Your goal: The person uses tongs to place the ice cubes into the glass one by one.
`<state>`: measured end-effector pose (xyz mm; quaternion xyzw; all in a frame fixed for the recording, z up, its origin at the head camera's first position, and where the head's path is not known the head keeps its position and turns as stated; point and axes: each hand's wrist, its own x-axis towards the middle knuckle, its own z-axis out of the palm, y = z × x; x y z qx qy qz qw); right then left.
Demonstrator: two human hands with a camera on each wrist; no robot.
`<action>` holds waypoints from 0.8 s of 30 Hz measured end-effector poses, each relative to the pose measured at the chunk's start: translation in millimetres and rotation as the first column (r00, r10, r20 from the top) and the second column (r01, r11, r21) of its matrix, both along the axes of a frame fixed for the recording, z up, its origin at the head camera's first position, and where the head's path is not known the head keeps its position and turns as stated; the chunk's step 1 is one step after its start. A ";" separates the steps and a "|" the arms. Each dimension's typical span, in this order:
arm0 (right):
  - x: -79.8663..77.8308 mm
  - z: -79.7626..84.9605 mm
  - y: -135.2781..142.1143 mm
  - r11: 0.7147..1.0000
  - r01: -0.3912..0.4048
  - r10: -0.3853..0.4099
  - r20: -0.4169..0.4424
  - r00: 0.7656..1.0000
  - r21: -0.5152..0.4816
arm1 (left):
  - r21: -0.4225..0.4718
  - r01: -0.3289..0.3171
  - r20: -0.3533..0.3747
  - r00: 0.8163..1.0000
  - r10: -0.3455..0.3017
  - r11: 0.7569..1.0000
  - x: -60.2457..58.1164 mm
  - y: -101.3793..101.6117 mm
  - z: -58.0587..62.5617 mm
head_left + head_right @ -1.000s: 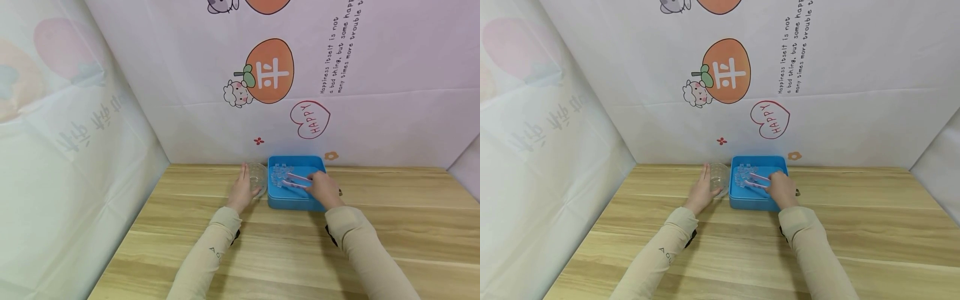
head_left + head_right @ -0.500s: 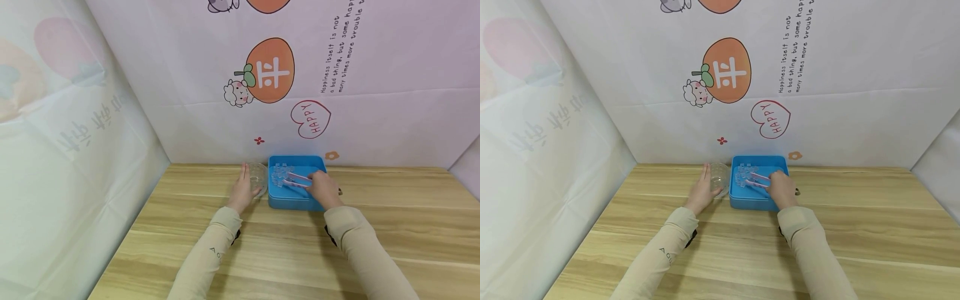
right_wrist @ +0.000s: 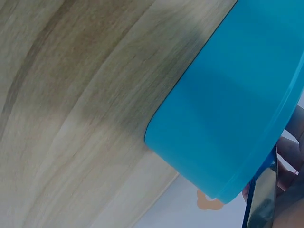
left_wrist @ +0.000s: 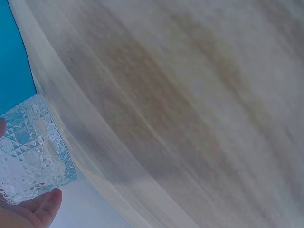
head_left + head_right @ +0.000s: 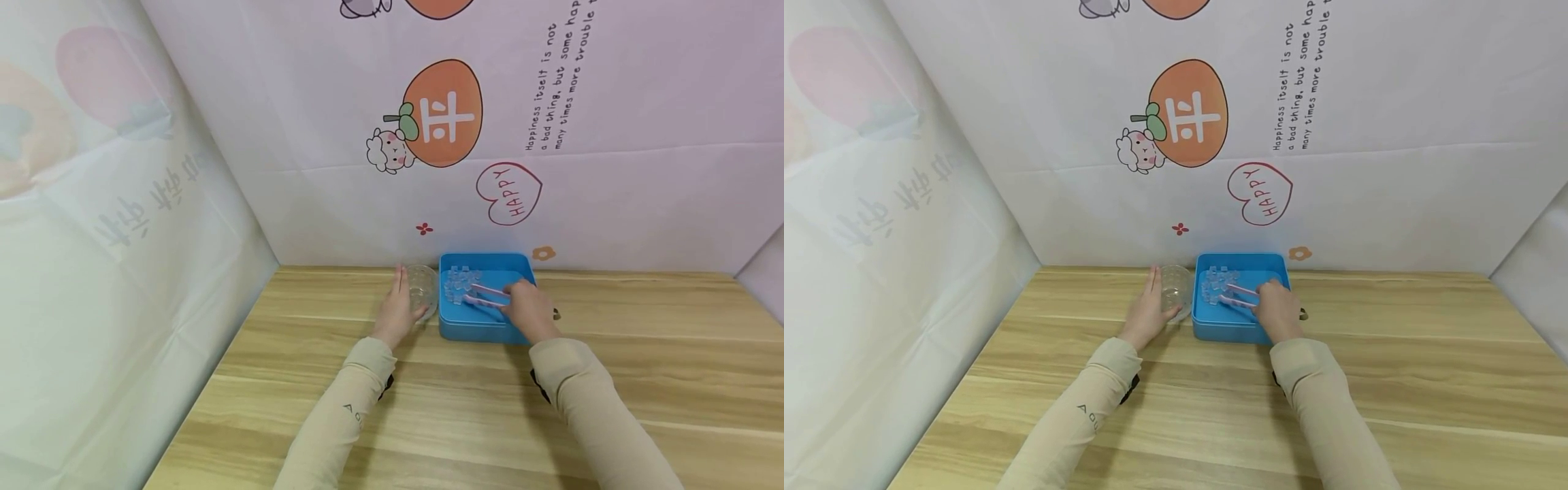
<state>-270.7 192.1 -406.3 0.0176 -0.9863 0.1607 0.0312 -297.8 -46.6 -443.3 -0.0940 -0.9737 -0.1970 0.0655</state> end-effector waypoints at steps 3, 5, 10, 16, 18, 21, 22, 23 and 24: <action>0.1 -0.4 -0.1 1.000 -0.001 0.001 -0.012 1.000 0.005 | -0.004 -0.001 0.002 1.000 0.001 1.000 0.3 -0.8 0.4; 0.1 -0.3 -0.5 1.000 -0.001 0.001 -0.017 1.000 0.008 | -0.007 -0.001 0.003 1.000 0.001 1.000 0.7 -1.1 0.6; 0.0 -0.6 -1.1 1.000 -0.004 0.004 0.007 1.000 0.004 | -0.004 0.003 -0.003 1.000 -0.003 1.000 0.4 -0.6 0.5; -0.1 -0.7 -1.0 1.000 -0.004 0.004 0.018 1.000 -0.004 | -0.003 -0.001 0.004 1.000 0.001 1.000 1.8 -0.6 2.2; -0.5 -1.1 -0.9 1.000 -0.004 0.004 0.014 1.000 -0.010 | 0.000 -0.003 0.008 1.000 0.003 1.000 2.3 -0.7 2.7; -0.8 -2.0 -1.0 1.000 -0.002 0.003 0.003 1.000 -0.010 | -0.001 -0.005 0.009 1.000 0.005 1.000 1.9 -0.8 2.1; -0.8 -2.3 -1.0 1.000 -0.002 0.002 0.000 1.000 -0.009 | 0.000 -0.006 0.009 1.000 0.006 1.000 1.7 -0.9 1.7; -0.7 -2.5 -1.1 1.000 -0.002 0.002 -0.004 1.000 -0.008 | 0.000 -0.007 0.009 1.000 0.007 1.000 1.5 -1.1 1.4; -0.7 -2.7 -1.2 1.000 -0.001 0.001 -0.007 1.000 -0.007 | 0.000 -0.007 0.009 1.000 0.007 1.000 1.3 -1.3 1.0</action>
